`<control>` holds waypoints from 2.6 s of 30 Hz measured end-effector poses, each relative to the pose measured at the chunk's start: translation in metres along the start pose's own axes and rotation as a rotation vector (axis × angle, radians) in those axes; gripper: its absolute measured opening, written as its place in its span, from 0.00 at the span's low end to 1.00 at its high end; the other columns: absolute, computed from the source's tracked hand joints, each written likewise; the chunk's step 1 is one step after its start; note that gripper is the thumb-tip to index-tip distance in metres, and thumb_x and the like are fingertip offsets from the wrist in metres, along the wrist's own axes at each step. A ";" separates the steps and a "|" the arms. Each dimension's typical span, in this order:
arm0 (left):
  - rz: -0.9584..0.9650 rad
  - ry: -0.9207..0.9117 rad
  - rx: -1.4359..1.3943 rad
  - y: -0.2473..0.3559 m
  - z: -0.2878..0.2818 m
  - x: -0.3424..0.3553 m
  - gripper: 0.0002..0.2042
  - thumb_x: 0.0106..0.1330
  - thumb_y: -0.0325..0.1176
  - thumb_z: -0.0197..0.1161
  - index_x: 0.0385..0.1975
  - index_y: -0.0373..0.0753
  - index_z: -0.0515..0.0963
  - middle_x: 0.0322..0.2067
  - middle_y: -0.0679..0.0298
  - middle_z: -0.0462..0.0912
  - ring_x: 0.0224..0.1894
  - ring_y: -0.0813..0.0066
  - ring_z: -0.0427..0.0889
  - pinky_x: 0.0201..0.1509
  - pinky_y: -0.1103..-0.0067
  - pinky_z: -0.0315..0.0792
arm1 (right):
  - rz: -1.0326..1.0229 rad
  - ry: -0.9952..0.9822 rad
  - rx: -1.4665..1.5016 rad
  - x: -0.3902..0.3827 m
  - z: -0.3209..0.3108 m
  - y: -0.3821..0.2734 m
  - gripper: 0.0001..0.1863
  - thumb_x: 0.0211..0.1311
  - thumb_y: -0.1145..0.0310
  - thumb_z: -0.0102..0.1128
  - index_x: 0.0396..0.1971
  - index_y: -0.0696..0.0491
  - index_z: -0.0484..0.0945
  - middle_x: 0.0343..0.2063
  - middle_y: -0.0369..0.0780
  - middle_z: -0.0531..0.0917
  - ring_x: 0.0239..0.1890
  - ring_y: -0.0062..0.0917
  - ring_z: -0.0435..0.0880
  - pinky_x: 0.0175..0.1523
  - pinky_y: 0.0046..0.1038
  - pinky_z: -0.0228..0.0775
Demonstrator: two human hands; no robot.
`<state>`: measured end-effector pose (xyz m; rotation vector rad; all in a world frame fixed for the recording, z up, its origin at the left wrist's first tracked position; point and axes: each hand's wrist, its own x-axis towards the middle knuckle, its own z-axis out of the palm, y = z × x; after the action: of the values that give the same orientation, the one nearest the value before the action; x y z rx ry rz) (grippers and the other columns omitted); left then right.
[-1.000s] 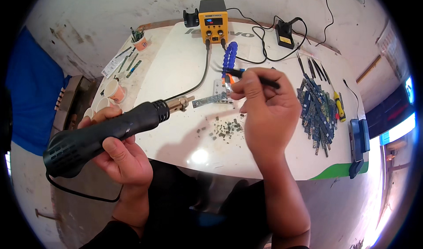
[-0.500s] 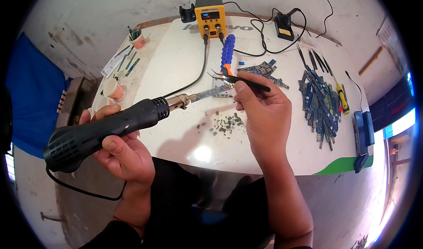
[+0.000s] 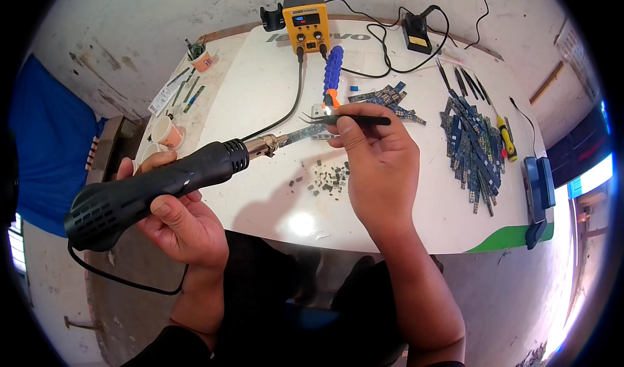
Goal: The person uses a hot air gun and tweezers to remove small electronic components from circuit boards. They heat the components and lift them off, placing them on the table.
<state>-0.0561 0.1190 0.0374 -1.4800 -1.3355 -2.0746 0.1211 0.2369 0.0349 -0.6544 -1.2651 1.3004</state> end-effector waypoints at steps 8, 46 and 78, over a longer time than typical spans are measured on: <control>-0.018 -0.002 0.025 0.003 0.002 0.001 0.37 0.78 0.52 0.53 0.70 0.27 0.49 0.50 0.52 0.80 0.35 0.82 0.75 0.30 0.90 0.64 | -0.006 0.009 -0.014 -0.001 0.001 -0.001 0.08 0.71 0.77 0.61 0.47 0.62 0.79 0.39 0.40 0.84 0.40 0.20 0.84 0.49 0.23 0.78; -0.008 -0.050 -0.053 -0.001 -0.001 -0.003 0.35 0.79 0.47 0.54 0.72 0.28 0.48 0.54 0.50 0.77 0.49 0.73 0.79 0.51 0.81 0.78 | 0.017 0.014 -0.145 -0.003 -0.001 -0.004 0.08 0.70 0.77 0.63 0.46 0.60 0.83 0.37 0.36 0.86 0.38 0.15 0.80 0.46 0.20 0.73; 0.008 -0.072 -0.034 0.000 -0.001 -0.003 0.33 0.80 0.47 0.51 0.72 0.28 0.48 0.54 0.49 0.77 0.54 0.70 0.78 0.55 0.78 0.78 | 0.034 0.016 -0.122 -0.004 0.000 -0.005 0.08 0.69 0.76 0.66 0.46 0.60 0.85 0.36 0.35 0.85 0.36 0.14 0.78 0.44 0.19 0.72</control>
<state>-0.0556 0.1175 0.0344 -1.5856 -1.3250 -2.0670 0.1235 0.2320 0.0378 -0.7742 -1.3329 1.2495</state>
